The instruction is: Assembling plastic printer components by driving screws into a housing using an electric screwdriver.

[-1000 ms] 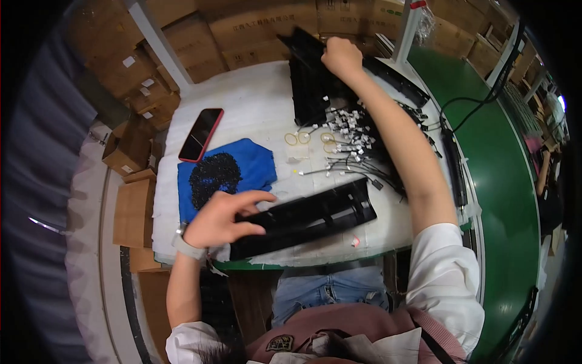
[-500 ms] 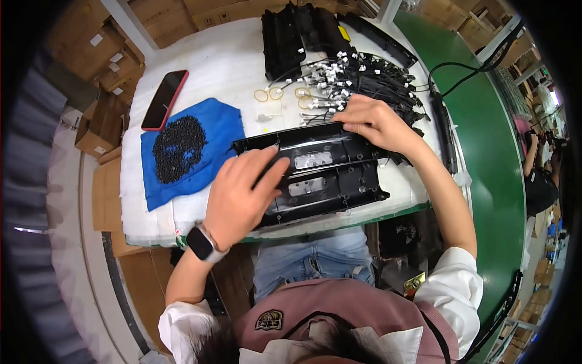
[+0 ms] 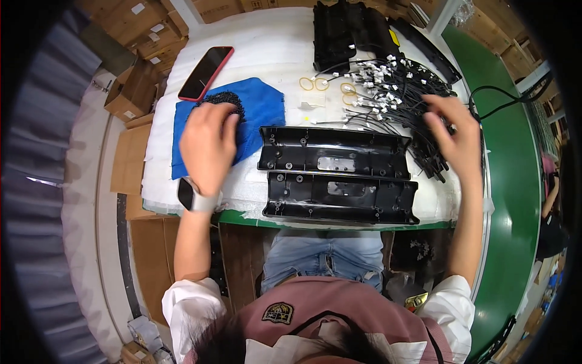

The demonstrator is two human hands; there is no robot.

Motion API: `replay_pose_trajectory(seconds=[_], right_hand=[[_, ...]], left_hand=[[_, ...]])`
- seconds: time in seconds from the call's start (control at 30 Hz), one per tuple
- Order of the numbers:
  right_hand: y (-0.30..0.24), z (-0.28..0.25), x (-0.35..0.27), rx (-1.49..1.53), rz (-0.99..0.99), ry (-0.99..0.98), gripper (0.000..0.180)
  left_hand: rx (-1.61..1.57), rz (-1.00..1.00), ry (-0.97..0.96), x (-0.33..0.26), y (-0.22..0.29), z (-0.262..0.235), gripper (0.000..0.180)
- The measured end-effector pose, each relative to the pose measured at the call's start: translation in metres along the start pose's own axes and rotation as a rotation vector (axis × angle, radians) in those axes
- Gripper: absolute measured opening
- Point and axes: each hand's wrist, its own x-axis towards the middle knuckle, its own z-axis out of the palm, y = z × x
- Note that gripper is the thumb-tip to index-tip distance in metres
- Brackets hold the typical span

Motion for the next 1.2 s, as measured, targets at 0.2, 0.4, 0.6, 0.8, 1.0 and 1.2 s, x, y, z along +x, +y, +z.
replay_pose_trajectory(seconds=[0.2, 0.4, 0.6, 0.8, 1.0, 1.2], right_hand=[[0.057, -0.032, -0.041, -0.748, 0.310, 0.139, 0.030], [0.085, -0.031, -0.052, -0.923, 0.701, -0.100, 0.053], [0.124, -0.040, -0.052, -0.629, 0.943, -0.115, 0.058], [0.101, -0.075, -0.065, 0.111, 0.848, 0.293, 0.047], [-0.019, -0.075, -0.045, 1.635, -0.045, 0.458, 0.057], [-0.085, -0.062, -0.047, 1.852, -0.325, 0.579, 0.046]], left_hand=[[0.142, -0.262, -0.254, -0.001, -0.047, 0.008, 0.015], [0.134, -0.167, -0.055, 0.002, -0.046, 0.015, 0.013], [0.088, -0.164, -0.045, 0.004, -0.052, 0.017, 0.014], [-0.459, -0.277, -0.221, 0.006, -0.028, 0.003, 0.018], [-1.267, -0.314, -0.589, -0.002, 0.097, -0.013, 0.007], [-1.310, -0.119, -0.870, -0.004, 0.156, -0.016, 0.008]])
